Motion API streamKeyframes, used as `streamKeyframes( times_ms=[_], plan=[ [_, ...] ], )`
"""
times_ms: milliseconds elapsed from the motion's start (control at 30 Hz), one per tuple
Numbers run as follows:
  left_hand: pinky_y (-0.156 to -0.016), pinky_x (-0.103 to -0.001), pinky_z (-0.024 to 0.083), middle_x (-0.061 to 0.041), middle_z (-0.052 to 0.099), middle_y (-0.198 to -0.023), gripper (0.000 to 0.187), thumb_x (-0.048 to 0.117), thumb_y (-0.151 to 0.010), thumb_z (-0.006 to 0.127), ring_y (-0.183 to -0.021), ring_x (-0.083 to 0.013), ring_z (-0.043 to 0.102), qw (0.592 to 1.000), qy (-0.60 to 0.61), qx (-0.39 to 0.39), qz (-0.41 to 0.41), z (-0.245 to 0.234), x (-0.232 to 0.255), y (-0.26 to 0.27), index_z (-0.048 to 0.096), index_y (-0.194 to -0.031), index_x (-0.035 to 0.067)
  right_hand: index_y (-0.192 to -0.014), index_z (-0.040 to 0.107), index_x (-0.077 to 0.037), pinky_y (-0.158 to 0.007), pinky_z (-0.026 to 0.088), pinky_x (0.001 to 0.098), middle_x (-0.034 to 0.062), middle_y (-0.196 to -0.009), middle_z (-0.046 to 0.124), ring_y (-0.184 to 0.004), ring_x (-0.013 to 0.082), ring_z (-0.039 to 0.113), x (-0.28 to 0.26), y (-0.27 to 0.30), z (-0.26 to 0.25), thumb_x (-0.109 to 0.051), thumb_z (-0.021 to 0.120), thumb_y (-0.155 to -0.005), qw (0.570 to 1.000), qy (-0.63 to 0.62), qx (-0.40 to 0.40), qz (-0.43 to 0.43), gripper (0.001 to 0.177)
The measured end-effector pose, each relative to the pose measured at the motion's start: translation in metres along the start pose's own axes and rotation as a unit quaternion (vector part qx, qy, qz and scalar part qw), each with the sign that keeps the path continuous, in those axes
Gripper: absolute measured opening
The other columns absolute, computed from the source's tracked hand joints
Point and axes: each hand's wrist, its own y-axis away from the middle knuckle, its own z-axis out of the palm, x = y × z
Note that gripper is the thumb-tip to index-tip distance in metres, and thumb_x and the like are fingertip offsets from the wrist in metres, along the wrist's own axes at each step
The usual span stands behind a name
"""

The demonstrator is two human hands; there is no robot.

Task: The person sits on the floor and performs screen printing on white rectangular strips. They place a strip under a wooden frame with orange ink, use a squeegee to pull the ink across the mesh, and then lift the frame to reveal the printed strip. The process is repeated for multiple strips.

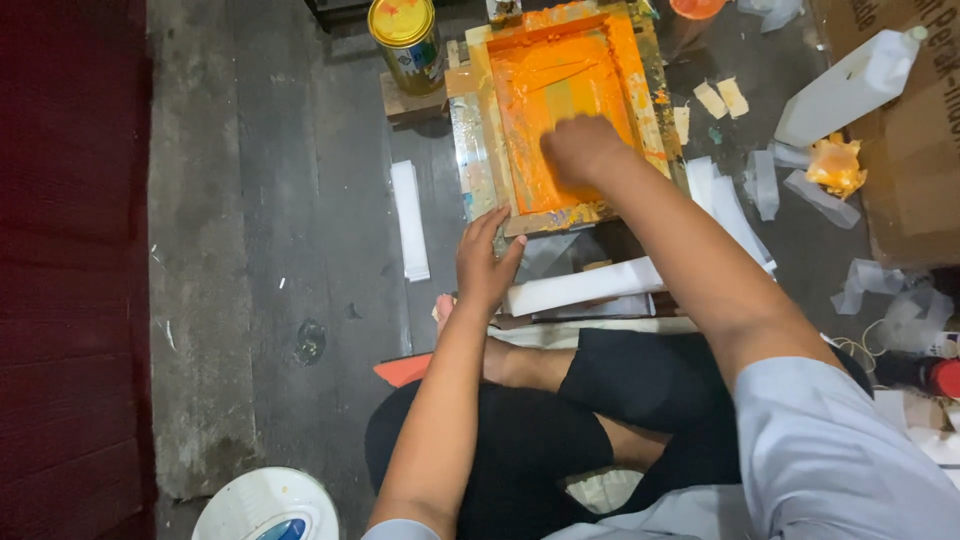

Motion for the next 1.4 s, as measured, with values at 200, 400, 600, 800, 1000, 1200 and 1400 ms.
streamKeyframes(
  times_ms=[200, 400, 600, 800, 1000, 1200, 1400],
  plan=[
    [-0.117, -0.052, 0.039, -0.015, 0.061, -0.141, 0.054, 0.022, -0.091, 0.078, -0.139, -0.0369, 0.052, 1.0, -0.005, -0.003, -0.002, 0.001, -0.001, 0.0, 0.062, -0.143, 0.018, -0.107, 0.082, -0.013, -0.088, 0.057, 0.0504, 0.0155, -0.103, 0.079, -0.101, 0.0392, 0.074, -0.011, 0.029, -0.009, -0.023, 0.071, -0.081, 0.985, -0.067, -0.159, -0.001, 0.031],
    [-0.114, -0.053, 0.042, -0.015, 0.063, -0.137, 0.054, 0.02, -0.089, 0.079, -0.135, -0.0373, 0.055, 1.0, -0.012, 0.014, 0.02, 0.004, -0.008, 0.0, 0.064, -0.14, 0.019, -0.114, 0.077, -0.009, -0.077, 0.057, 0.057, 0.0167, -0.092, 0.077, -0.092, 0.0408, 0.076, 0.016, -0.05, 0.027, -0.023, 0.07, -0.088, 0.993, 0.0, 0.107, 0.041, 0.03],
    [-0.114, -0.054, 0.041, -0.016, 0.064, -0.136, 0.051, 0.019, -0.091, 0.077, -0.134, -0.0382, 0.056, 1.0, -0.004, 0.012, 0.027, 0.001, -0.003, -0.001, 0.064, -0.14, 0.016, -0.123, 0.071, -0.008, -0.088, 0.048, 0.0527, 0.0191, -0.111, 0.071, -0.106, 0.0407, 0.067, 0.015, -0.07, 0.032, -0.016, 0.079, -0.081, 0.984, 0.036, 0.168, 0.04, 0.043],
    [-0.115, -0.053, 0.041, -0.015, 0.063, -0.138, 0.053, 0.019, -0.09, 0.079, -0.136, -0.0372, 0.055, 1.0, -0.009, 0.01, 0.026, 0.001, -0.005, 0.0, 0.064, -0.141, 0.018, -0.127, 0.069, -0.009, -0.088, 0.05, 0.0538, 0.0196, -0.117, 0.07, -0.108, 0.0426, 0.066, 0.016, -0.051, 0.049, -0.017, 0.086, -0.076, 0.993, 0.019, 0.114, 0.024, 0.055],
    [-0.117, -0.052, 0.038, -0.014, 0.061, -0.141, 0.053, 0.022, -0.092, 0.078, -0.14, -0.0352, 0.052, 1.0, 0.0, -0.002, 0.006, 0.002, -0.003, 0.0, 0.062, -0.142, 0.02, -0.117, 0.079, -0.012, -0.093, 0.055, 0.0521, 0.0166, -0.114, 0.078, -0.109, 0.0417, 0.072, -0.009, 0.013, 0.017, -0.031, 0.074, -0.082, 0.983, -0.045, -0.178, -0.025, 0.04],
    [-0.117, -0.053, 0.04, -0.015, 0.062, -0.14, 0.054, 0.021, -0.091, 0.078, -0.139, -0.0356, 0.052, 1.0, -0.002, -0.003, 0.001, -0.001, 0.002, 0.003, 0.062, -0.142, 0.018, -0.105, 0.082, -0.013, -0.076, 0.06, 0.0552, 0.0187, -0.095, 0.079, -0.094, 0.0399, 0.076, 0.005, -0.019, 0.013, -0.03, 0.071, -0.085, 1.0, -0.012, 0.017, 0.012, 0.029],
    [-0.113, -0.044, 0.04, -0.008, 0.06, -0.146, 0.053, 0.029, -0.094, 0.068, -0.136, -0.0279, 0.051, 0.999, -0.039, -0.009, 0.03, 0.004, -0.013, -0.003, 0.057, -0.145, 0.019, -0.138, 0.055, -0.011, -0.052, 0.055, 0.0463, 0.0125, -0.117, 0.068, -0.099, 0.0346, 0.067, 0.015, -0.085, 0.029, -0.015, 0.064, -0.083, 0.988, 0.112, 0.053, 0.087, 0.056]
  ],
)
